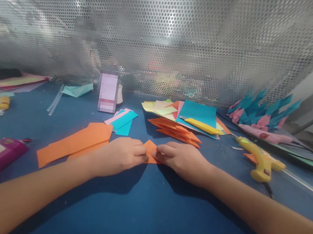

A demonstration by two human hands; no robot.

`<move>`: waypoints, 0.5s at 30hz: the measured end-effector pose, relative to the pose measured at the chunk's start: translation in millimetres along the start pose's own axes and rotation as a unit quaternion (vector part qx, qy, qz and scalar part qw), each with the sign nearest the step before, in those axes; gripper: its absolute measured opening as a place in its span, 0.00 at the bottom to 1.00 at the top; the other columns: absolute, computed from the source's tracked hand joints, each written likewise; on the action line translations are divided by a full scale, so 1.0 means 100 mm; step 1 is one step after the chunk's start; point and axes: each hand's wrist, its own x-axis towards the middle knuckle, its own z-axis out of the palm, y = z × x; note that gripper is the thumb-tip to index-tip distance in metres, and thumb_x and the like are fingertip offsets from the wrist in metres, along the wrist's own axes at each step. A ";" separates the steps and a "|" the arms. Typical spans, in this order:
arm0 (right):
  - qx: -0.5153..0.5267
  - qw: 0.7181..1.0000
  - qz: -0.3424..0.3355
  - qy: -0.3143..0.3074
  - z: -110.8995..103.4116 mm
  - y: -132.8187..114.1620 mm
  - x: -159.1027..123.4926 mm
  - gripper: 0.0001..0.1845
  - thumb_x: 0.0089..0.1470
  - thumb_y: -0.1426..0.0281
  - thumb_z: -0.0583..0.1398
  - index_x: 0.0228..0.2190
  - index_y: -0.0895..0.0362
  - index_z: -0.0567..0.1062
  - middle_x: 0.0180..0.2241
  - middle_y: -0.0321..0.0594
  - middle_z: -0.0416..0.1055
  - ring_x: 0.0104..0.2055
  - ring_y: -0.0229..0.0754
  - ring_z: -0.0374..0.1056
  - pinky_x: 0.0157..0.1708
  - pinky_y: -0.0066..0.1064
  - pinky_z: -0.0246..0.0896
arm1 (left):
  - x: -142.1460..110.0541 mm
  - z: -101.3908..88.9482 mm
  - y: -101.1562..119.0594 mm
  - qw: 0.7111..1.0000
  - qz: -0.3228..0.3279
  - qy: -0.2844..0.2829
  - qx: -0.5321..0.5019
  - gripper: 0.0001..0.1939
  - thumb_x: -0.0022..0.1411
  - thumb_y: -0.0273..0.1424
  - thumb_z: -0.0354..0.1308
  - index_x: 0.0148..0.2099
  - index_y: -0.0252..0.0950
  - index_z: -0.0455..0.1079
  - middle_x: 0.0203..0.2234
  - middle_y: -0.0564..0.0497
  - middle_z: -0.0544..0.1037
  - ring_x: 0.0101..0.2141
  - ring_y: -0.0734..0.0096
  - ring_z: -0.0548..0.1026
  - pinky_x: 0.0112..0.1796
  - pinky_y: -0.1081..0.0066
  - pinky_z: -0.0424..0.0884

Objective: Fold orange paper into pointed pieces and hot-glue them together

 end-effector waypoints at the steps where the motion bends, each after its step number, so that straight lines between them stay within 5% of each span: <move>1: -0.002 1.000 -0.006 -0.003 0.00 0.00 0.00 0.12 0.63 0.72 0.51 0.39 0.57 0.74 0.35 0.40 0.72 0.33 0.39 0.66 0.28 0.29 0.56 | 0.00 0.00 0.00 1.000 0.004 -0.001 0.003 0.14 0.70 0.25 0.42 0.42 0.32 0.70 0.31 0.48 0.74 0.33 0.66 0.70 0.32 0.69 0.65; 7: -0.043 0.996 -0.055 -0.054 -0.06 0.01 0.01 0.12 0.62 0.73 0.52 0.41 0.58 0.75 0.35 0.42 0.72 0.35 0.43 0.65 0.29 0.32 0.55 | -0.03 -0.02 0.02 1.000 -0.001 -0.009 0.011 0.13 0.69 0.24 0.42 0.46 0.35 0.68 0.30 0.50 0.73 0.32 0.69 0.71 0.32 0.70 0.66; 15: -0.050 0.997 -0.023 -0.049 -0.08 -0.07 0.02 0.13 0.59 0.76 0.52 0.43 0.59 0.73 0.35 0.44 0.69 0.34 0.44 0.63 0.29 0.33 0.54 | -0.04 -0.12 0.19 0.993 -0.091 -0.068 0.030 0.12 0.68 0.25 0.45 0.48 0.37 0.68 0.33 0.50 0.72 0.26 0.72 0.69 0.26 0.72 0.62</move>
